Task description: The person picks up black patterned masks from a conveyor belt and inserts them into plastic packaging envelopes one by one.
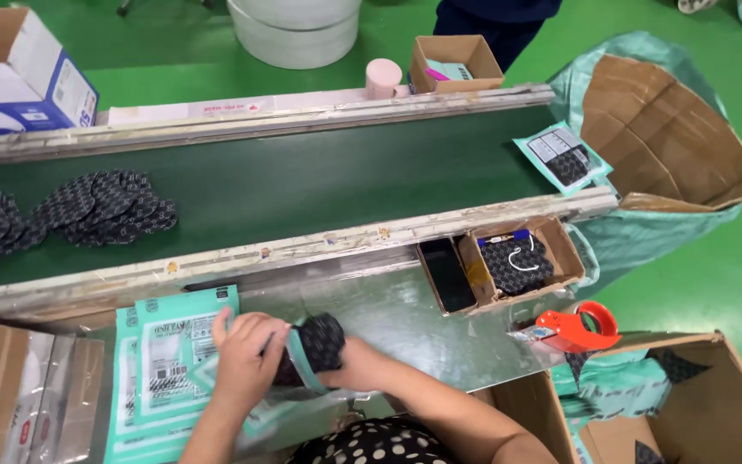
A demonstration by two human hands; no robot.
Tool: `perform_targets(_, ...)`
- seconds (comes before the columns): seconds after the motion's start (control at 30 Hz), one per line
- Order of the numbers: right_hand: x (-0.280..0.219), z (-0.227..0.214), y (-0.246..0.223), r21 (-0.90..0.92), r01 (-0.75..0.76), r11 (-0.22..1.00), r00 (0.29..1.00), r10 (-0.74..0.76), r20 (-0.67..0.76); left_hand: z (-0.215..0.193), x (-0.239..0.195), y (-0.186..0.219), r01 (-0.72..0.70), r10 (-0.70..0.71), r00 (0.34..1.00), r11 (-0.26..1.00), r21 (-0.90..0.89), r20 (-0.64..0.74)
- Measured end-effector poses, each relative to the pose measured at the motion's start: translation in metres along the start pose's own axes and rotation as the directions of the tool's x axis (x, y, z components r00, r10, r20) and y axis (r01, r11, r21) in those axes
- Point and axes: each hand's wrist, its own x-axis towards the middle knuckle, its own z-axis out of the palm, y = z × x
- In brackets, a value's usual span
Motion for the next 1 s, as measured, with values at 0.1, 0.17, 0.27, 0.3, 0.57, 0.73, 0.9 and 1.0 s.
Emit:
perform_targets(0.1, -0.004, 0.012, 0.033, 0.276, -0.05, 0.96, 0.997, 0.066, -0.049, 0.0, 0.0, -0.003, 0.012, -0.01, 0.999, 0.999, 0.03, -0.046)
perform_targets(0.17, 0.001, 0.007, 0.013, 0.128, -0.025, 0.991, 0.999, 0.021, 0.034, 0.017, -0.005, 0.005, -0.033, 0.033, 0.999, 0.999, 0.036, -0.009)
perform_targets(0.27, 0.005, 0.018, 0.012, 0.067, -0.08, 0.995, 0.985, 0.069, 0.159, 0.042, -0.018, 0.001, -0.114, 0.108, 0.991, 0.991, 0.072, 0.079)
perform_targets(0.3, 0.007, 0.023, 0.016, 0.135, -0.177, 0.975, 0.969, 0.148, 0.198, 0.05, -0.022, -0.004, -0.158, 0.146, 0.982, 0.983, 0.097, 0.12)
perform_targets(0.57, -0.004, -0.023, -0.019, -0.038, 0.085, 0.996, 0.993, -0.087, -0.078, -0.007, -0.002, 0.011, 0.128, -0.125, 0.99, 0.991, -0.035, 0.066)
perform_targets(0.73, 0.004, -0.021, -0.005, 0.166, 0.139, 0.976, 0.968, -0.099, -0.23, -0.009, 0.005, 0.028, -0.039, 0.032, 0.977, 0.999, 0.028, 0.212)
perform_targets(0.9, 0.002, -0.016, -0.001, 0.196, -0.232, 0.953, 0.956, 0.26, -0.133, -0.003, -0.006, 0.03, -0.114, 0.092, 0.973, 0.989, 0.092, 0.21)
perform_targets(1.0, 0.002, -0.028, 0.007, -0.006, -0.064, 0.998, 0.988, 0.063, -0.139, -0.01, -0.009, 0.027, -0.082, 0.082, 0.992, 0.997, -0.003, 0.1)
